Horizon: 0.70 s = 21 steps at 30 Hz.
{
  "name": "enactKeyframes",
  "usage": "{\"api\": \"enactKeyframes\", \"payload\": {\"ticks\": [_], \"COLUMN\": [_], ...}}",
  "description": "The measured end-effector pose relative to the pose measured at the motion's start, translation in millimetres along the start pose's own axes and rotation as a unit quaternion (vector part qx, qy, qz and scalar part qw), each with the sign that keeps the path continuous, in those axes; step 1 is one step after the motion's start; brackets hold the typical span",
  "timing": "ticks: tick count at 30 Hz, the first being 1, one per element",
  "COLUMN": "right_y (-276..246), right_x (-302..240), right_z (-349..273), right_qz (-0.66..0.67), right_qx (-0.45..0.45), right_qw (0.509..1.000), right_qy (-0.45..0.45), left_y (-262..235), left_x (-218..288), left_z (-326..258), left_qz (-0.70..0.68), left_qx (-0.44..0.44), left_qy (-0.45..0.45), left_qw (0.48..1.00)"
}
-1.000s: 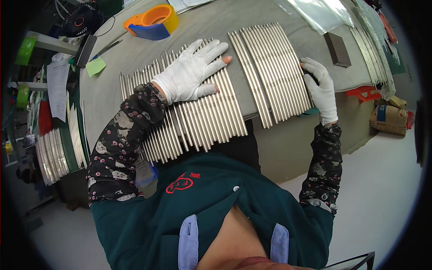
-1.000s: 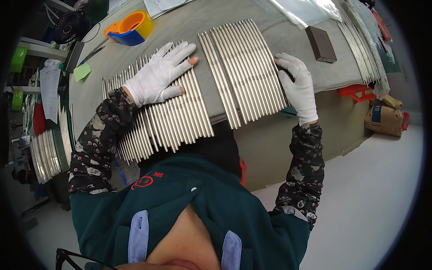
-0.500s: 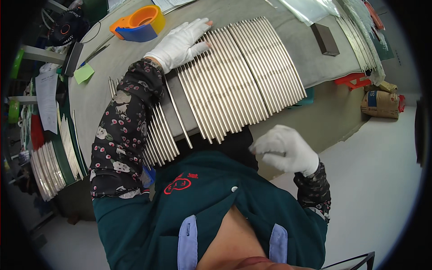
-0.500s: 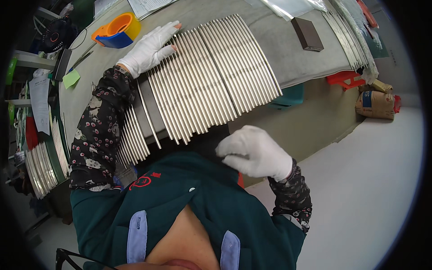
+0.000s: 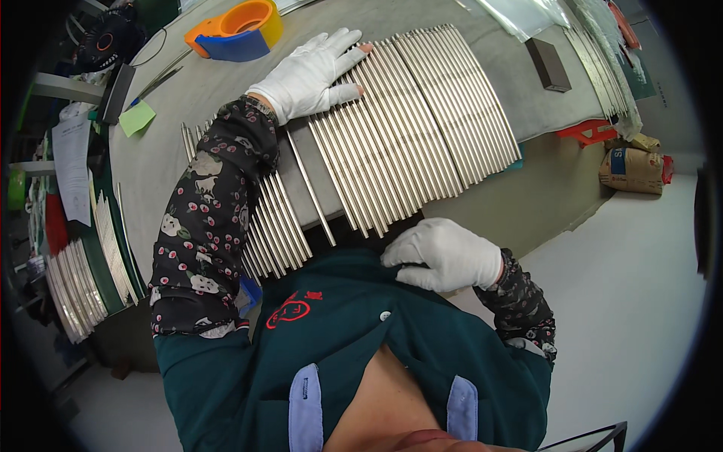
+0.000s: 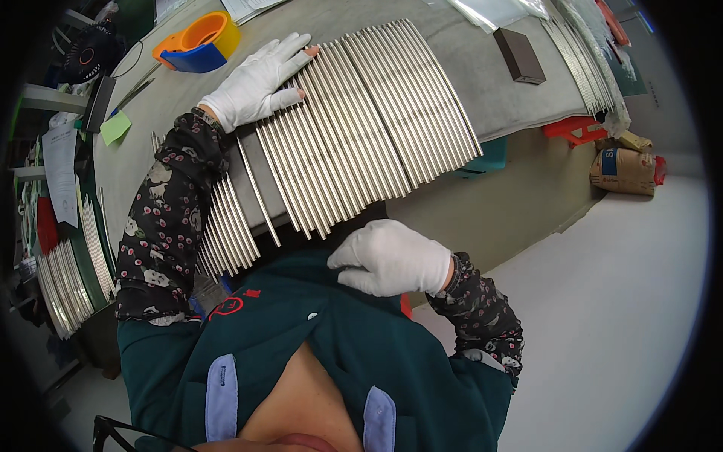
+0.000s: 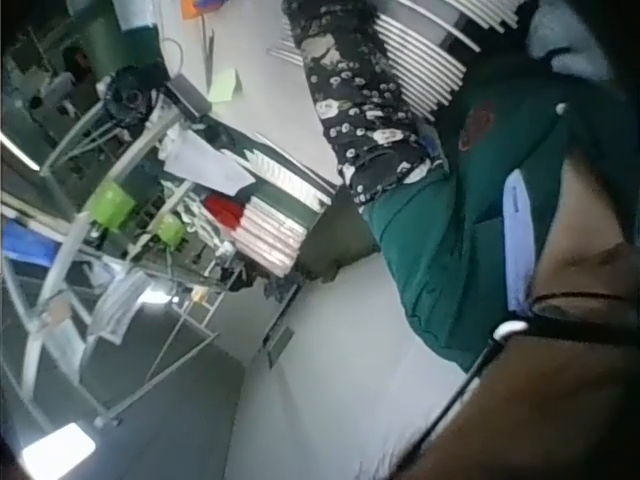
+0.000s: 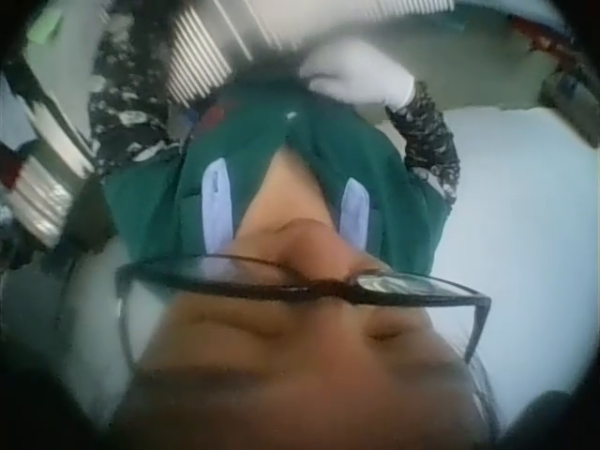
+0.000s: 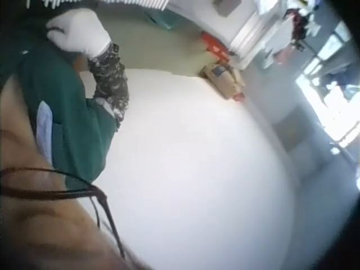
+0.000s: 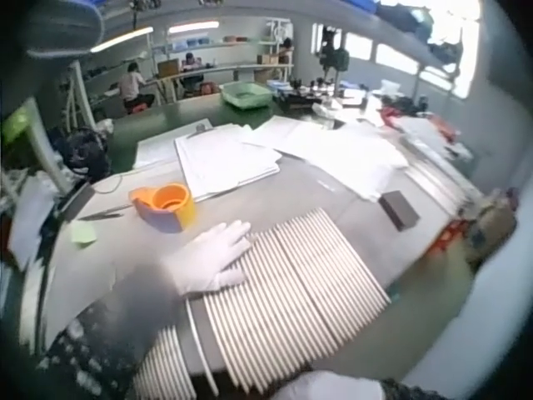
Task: Organizing a set of metal rods on a workbench and then sanding them using a sanding block.
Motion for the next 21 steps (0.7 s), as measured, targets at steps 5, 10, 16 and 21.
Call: {"api": "enactKeyframes", "payload": {"ticks": [5, 10, 16, 21], "right_y": [8.2, 7.0, -6.4, -4.3], "right_x": [-9.4, -4.2, 10.5, 6.6], "right_z": [22.4, 20.7, 11.5, 12.9], "right_qz": [-0.054, -0.029, -0.055, -0.035], "right_qx": [-0.021, -0.003, 0.012, 0.025], "right_qw": [0.997, 0.998, 0.991, 0.993], "right_qy": [0.052, 0.059, 0.118, 0.114], "left_y": [-4.5, -12.6, -22.2, -14.7], "left_x": [1.6, 3.7, -1.4, -7.8], "left_z": [-1.6, -5.1, -27.9, -42.3], "left_qz": [0.017, -0.041, -0.117, -0.205], "left_qx": [0.017, 0.033, 0.020, 0.043], "left_qy": [0.005, 0.029, 0.012, 0.012], "left_qw": [1.000, 0.998, 0.993, 0.978]}}
Point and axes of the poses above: each hand's wrist, its own z-axis towards the middle knuckle, its own y-axis out of the palm, x = y × z, the point moved 8 cm from there along z, towards the middle knuckle, and after that the axes turned 7 degrees about y, right-handed, at the moved point
